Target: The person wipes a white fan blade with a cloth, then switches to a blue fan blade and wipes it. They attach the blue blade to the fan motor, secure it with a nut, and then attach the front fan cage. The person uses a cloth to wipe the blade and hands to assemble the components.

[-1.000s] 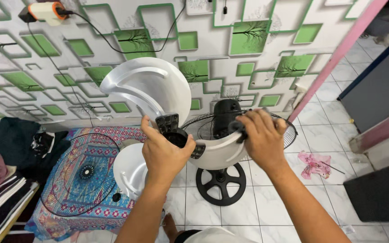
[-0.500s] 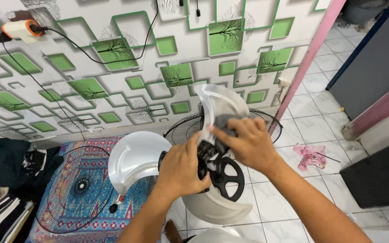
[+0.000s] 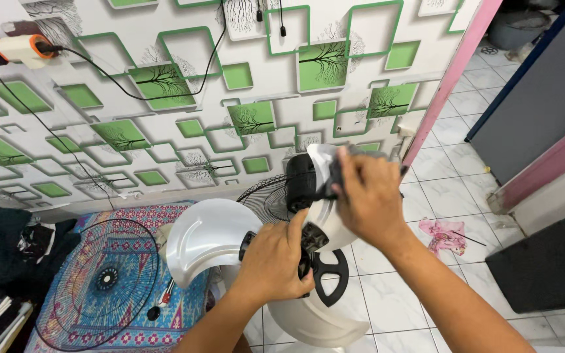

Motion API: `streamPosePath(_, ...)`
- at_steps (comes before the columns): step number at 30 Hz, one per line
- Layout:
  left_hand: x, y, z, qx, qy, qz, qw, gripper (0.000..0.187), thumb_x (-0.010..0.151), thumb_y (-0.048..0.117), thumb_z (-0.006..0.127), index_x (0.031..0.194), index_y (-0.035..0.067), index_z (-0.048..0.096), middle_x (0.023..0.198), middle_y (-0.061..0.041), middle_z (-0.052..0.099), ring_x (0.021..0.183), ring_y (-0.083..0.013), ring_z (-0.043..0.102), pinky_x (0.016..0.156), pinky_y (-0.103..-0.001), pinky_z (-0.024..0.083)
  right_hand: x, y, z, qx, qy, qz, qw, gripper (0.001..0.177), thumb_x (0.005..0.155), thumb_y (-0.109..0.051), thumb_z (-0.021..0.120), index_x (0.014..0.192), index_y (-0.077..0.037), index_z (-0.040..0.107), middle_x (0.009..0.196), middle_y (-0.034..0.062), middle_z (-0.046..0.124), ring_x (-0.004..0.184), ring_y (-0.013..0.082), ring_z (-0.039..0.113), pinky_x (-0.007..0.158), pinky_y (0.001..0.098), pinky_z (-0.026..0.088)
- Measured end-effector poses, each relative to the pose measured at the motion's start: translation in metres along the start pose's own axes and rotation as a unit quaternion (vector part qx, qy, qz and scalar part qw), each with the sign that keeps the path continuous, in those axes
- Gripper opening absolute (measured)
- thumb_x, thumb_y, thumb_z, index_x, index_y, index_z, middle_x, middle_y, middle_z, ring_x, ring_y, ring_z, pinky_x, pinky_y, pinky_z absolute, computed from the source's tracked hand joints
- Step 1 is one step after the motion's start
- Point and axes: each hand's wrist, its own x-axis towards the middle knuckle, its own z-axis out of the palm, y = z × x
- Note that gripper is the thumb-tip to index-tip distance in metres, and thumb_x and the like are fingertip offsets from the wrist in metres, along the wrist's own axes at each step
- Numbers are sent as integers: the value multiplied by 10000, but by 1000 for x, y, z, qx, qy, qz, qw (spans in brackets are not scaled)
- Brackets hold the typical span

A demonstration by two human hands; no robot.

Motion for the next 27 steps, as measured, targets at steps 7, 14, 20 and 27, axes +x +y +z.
streamPosePath(7,4,-1,6,34,-19,28,999,970,619,273,809,1398,-144,410,829,-184,620,818,-351,605,821,-452,465,28,10,-9,18,35,91,995,597,926,-197,740,1440,49,561,1090,129,566,955,305,494,847,446,364)
streamPosePath(14,1,-3,12,20,-35,46,998,1004,567,264,807,1397,-141,414,840,-182,623,817,-346,600,809,-436,463,37,18,-3,84,6,82,993,242,898,-270,754,1037,-81,693,963,124,577,872,338,553,743,456,418)
streamPosePath(20,0,-4,11,7,-14,1,1000,955,619,251,804,1409,-108,406,846,-184,634,823,-355,619,808,-459,465,35,30,7,130,90,275,948,193,1081,-244,653,1072,-52,651,991,119,630,875,342,631,759,440,499)
streamPosePath(27,-3,-14,1,-37,64,-56,996,971,622,277,814,1393,-124,381,975,-275,669,875,-441,661,843,-498,501,0,-25,3,225,-43,16,973,401,898,-151,671,1235,6,522,1189,227,538,1104,433,513,966,524,407)
